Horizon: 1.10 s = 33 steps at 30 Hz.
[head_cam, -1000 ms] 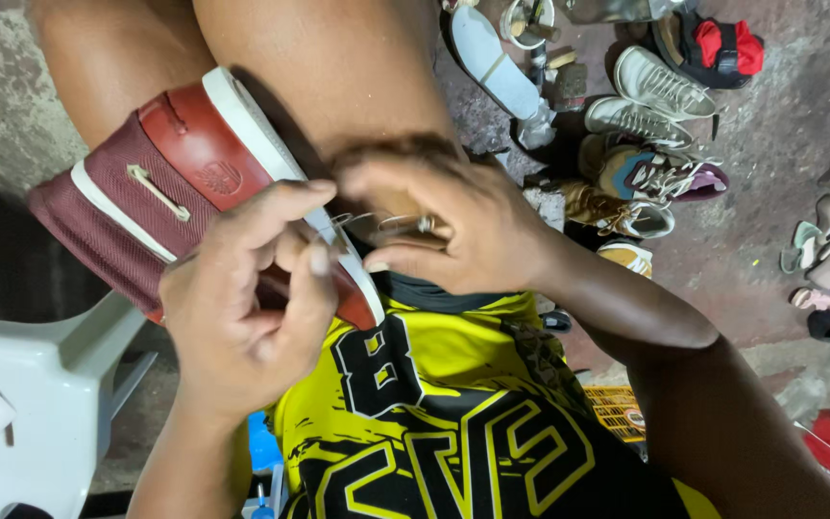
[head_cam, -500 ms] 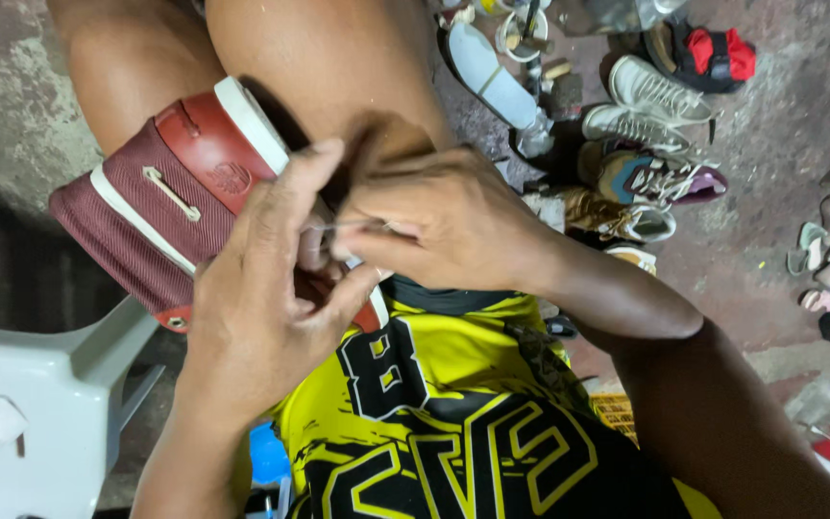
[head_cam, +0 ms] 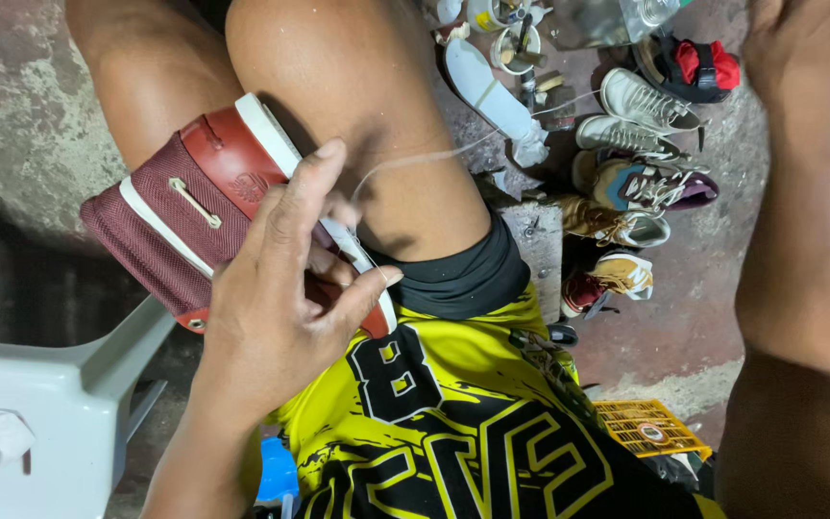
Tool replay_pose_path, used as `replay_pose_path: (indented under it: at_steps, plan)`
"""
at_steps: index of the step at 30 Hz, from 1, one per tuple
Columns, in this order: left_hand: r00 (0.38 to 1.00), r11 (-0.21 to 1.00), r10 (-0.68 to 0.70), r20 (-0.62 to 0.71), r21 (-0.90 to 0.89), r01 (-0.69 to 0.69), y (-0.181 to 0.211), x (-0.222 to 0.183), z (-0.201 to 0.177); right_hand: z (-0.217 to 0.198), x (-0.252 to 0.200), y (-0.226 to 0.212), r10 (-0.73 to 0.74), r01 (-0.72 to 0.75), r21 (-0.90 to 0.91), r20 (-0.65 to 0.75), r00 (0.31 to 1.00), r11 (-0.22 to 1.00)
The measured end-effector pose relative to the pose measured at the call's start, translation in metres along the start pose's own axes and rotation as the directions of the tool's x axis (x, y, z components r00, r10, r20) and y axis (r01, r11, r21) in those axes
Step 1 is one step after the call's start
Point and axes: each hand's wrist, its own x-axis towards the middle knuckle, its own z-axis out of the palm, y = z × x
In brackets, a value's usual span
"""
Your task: The person stitches the sole of a shoe using a needle and thread, pulling the thread through the sole and tying knots at intervals.
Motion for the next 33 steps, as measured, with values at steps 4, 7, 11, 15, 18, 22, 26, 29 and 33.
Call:
replay_pose_path:
  at_steps: [4, 7, 11, 15, 18, 22, 26, 29, 33]
  plan:
    - [1.000, 1.000, -0.009, -0.002, -0.020, 0.008, 0.000, 0.004, -0.001, -0.074, 0.004, -0.107, -0.042, -0.228, 0.576, 0.416, 0.908, 0.785]
    - [1.000, 1.000, 0.010, -0.026, -0.022, -0.010, 0.004, 0.005, 0.000, -0.133, 0.012, -0.182, -0.235, -0.253, 0.776, 0.455, 0.859, 0.578]
    - [1.000, 1.000, 0.000, 0.002, -0.003, 0.000, 0.006, 0.007, -0.003, -0.165, 0.031, -0.219, -0.298, -0.073, 0.947, 0.171, 0.939, 0.314]
    - [0.983, 0.988, 0.157, -0.094, 0.006, -0.157, 0.005, -0.002, -0.007, -0.167, 0.041, -0.231, -0.350, -0.242, 0.967, 0.255, 0.901, 0.081]
    - [0.955, 0.984, 0.148, -0.259, -0.062, -0.169, -0.005, -0.029, -0.015, -0.166, 0.037, -0.217, -0.387, -0.505, 0.806, 0.379, 0.841, -0.309]
    - [0.727, 0.958, -0.166, -0.666, -0.282, -0.040, -0.046, -0.058, -0.027, -0.161, 0.034, -0.213, -0.351, -0.530, 0.662, 0.398, 0.848, -0.529]
    - [0.927, 0.991, -0.132, -0.351, -0.046, 0.124, -0.089, -0.067, -0.043, -0.176, 0.035, -0.230, -0.409, -0.620, 0.665, 0.471, 0.781, -0.417]
    - [0.983, 0.938, -0.184, 0.018, 0.303, 0.170, -0.107, -0.062, -0.029, -0.185, 0.038, -0.254, -0.371, -0.627, 0.697, 0.512, 0.775, -0.347]
    - [0.984, 0.950, 0.026, -0.177, 0.310, 0.030, -0.109, -0.056, -0.012, -0.186, 0.049, -0.273, -0.256, -0.570, 0.785, 0.515, 0.818, -0.243]
